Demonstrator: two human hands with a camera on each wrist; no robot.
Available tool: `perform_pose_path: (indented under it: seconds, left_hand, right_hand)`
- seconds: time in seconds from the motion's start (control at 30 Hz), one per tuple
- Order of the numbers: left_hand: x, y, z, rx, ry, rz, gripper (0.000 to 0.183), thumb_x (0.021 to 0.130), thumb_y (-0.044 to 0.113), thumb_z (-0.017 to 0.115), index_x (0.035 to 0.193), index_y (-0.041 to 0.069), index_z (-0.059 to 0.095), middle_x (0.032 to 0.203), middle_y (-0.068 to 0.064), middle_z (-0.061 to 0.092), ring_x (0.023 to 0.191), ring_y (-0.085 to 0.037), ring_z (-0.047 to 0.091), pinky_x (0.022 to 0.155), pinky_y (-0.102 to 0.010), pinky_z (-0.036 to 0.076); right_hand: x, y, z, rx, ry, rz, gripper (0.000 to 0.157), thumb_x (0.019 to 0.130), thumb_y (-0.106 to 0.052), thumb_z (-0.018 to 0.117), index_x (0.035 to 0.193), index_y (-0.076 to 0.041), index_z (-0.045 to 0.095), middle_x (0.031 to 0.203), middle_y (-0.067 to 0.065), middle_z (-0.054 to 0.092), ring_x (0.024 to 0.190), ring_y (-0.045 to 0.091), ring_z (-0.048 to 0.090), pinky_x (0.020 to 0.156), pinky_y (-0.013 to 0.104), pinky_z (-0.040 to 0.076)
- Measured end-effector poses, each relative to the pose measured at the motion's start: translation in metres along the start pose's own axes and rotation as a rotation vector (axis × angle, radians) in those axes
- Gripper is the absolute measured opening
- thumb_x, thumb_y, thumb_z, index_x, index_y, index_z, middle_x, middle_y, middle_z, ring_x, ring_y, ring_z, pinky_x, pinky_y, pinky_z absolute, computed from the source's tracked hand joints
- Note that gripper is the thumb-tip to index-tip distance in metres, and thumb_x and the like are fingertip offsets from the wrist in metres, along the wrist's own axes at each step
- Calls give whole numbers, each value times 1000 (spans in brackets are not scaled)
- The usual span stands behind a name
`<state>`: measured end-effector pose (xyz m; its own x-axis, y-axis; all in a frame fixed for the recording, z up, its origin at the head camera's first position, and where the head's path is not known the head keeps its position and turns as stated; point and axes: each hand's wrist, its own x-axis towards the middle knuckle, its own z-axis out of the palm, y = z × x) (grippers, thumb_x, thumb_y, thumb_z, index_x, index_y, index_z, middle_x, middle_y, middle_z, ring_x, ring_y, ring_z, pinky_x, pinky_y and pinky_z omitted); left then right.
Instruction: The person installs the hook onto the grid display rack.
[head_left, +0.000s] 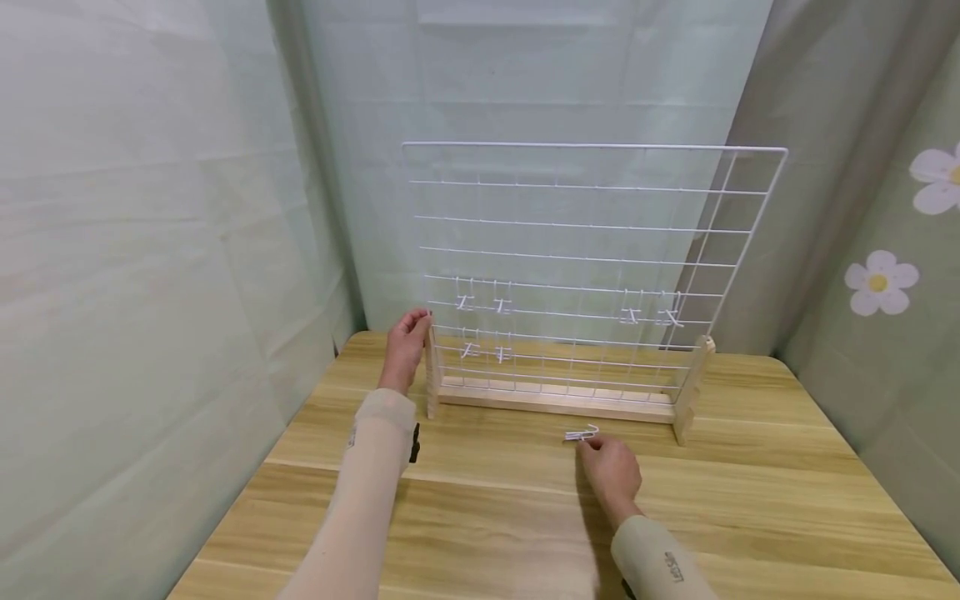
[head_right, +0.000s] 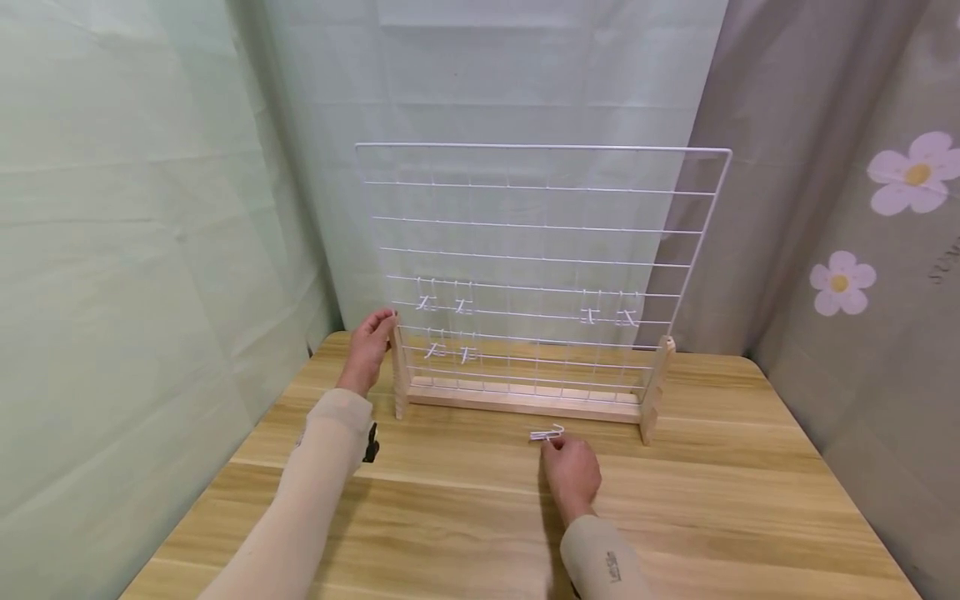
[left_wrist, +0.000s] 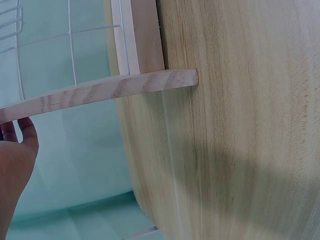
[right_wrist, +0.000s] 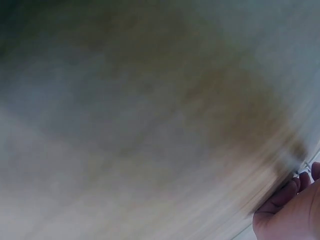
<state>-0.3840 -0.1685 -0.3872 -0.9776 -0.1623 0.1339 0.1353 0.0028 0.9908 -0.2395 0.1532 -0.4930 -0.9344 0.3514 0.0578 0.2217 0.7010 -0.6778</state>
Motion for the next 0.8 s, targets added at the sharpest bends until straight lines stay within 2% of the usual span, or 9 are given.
perform_pose_path:
  seconds: [0.33,0.5,0.63,0.8]
  left_hand:
    - [-2,0,2,-20,10,27,38,103,22,54,130,-4,54,119,-7,57,106,-17,51,97,-33,42]
    - [-1,0,1,-29,15,36,29,102,21,55,122,0,58,115,-6,58,103,-16,51,95,-32,43]
    - [-2,0,1,-24,15,38,32,102,22,55,124,-1,56,115,-5,58,104,-16,51,95,-31,43]
    - [-2,0,1,-20,6,31,36,103,23,55,128,-3,55,115,-5,57,104,-17,50,96,-33,42]
  right_hand:
    - [3,3,3,19,16,15,21,88,-24,63,97,-14,79,99,12,73,82,31,65,56,40,44]
    - [3,1,0,51,10,40,23,88,-25,61,95,-11,78,95,10,73,75,26,62,55,36,41]
    - [3,-1,-1,87,15,41,25,89,-27,61,96,-10,77,96,10,73,74,24,61,55,35,40]
    - [4,-2,-1,122,30,47,26,90,-29,62,99,-10,77,99,9,73,80,25,63,60,36,41]
